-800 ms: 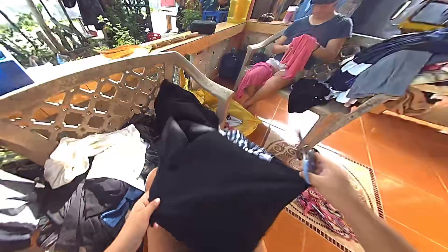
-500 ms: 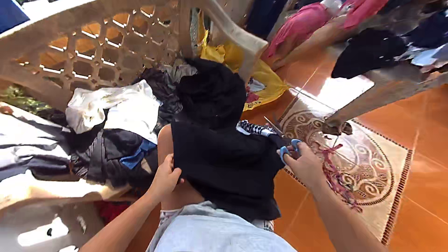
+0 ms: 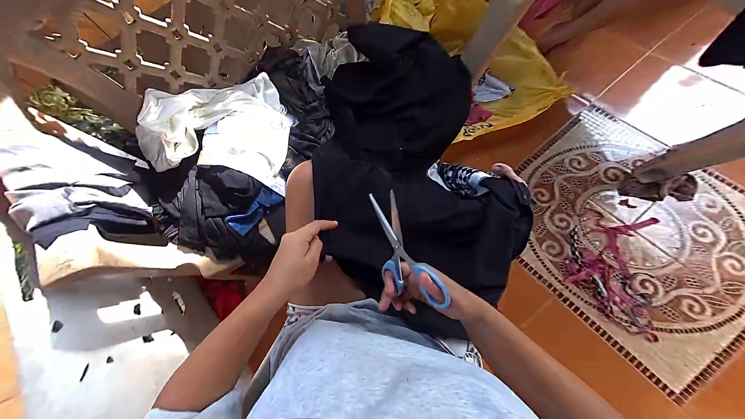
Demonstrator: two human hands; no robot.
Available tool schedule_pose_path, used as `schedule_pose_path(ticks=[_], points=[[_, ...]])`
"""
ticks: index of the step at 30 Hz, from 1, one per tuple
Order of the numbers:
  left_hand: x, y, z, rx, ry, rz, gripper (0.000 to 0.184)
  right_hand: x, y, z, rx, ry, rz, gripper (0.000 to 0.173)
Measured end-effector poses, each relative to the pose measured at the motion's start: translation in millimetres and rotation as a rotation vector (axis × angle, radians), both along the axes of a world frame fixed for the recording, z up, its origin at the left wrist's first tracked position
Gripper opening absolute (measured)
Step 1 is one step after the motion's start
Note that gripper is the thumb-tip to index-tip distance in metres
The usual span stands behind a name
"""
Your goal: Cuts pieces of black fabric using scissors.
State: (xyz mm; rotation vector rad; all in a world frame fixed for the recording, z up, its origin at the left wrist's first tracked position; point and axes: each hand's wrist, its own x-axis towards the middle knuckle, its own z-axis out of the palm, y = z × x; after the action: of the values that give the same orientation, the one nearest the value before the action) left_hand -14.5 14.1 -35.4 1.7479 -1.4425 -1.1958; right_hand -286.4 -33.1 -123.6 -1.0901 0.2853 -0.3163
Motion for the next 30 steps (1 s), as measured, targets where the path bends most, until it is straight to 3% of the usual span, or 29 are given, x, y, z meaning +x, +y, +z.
schedule_pose_path(ticks=[3, 5, 8, 11, 18, 23, 30], points=[[-3.2, -4.5, 2.5, 0.116, 0.375, 0.141, 0.04, -3.8, -0.3, -2.8, 0.054, -0.031, 0.151, 0.065], [-9.5, -8.3, 0.6, 0.074, 0.519, 0.155, 0.044, -13.0, -5.8, -2.0, 0.08, -0.065, 0.208, 0.066], [-21.4, -15.9, -4.5, -0.084, 0.41, 0.075, 0.059, -35.0, -16.2, 5.0, 0.068, -0.07, 0.256, 0.066], [-34.1, -25.0, 0.1, -0.14, 0.334, 0.055, 0.063, -51.7, -16.7, 11.1, 0.048, -0.029, 0.29, 0.066], [-48.5, -52.9, 19.4, -0.28, 0.181, -0.109, 0.074, -56.3, -6.2, 20.4, 0.004, -0.034, 0.141, 0.061], [-43.9, -56.0, 16.0, -0.184, 0.305, -0.198, 0.091, -45.2, -3.3, 15.0, 0.012, -0.069, 0.097, 0.059], [-36.0, -48.8, 0.4, -0.188, 0.443, -0.177, 0.095, -32.9, -5.4, 11.0, 0.04, -0.14, 0.11, 0.056]])
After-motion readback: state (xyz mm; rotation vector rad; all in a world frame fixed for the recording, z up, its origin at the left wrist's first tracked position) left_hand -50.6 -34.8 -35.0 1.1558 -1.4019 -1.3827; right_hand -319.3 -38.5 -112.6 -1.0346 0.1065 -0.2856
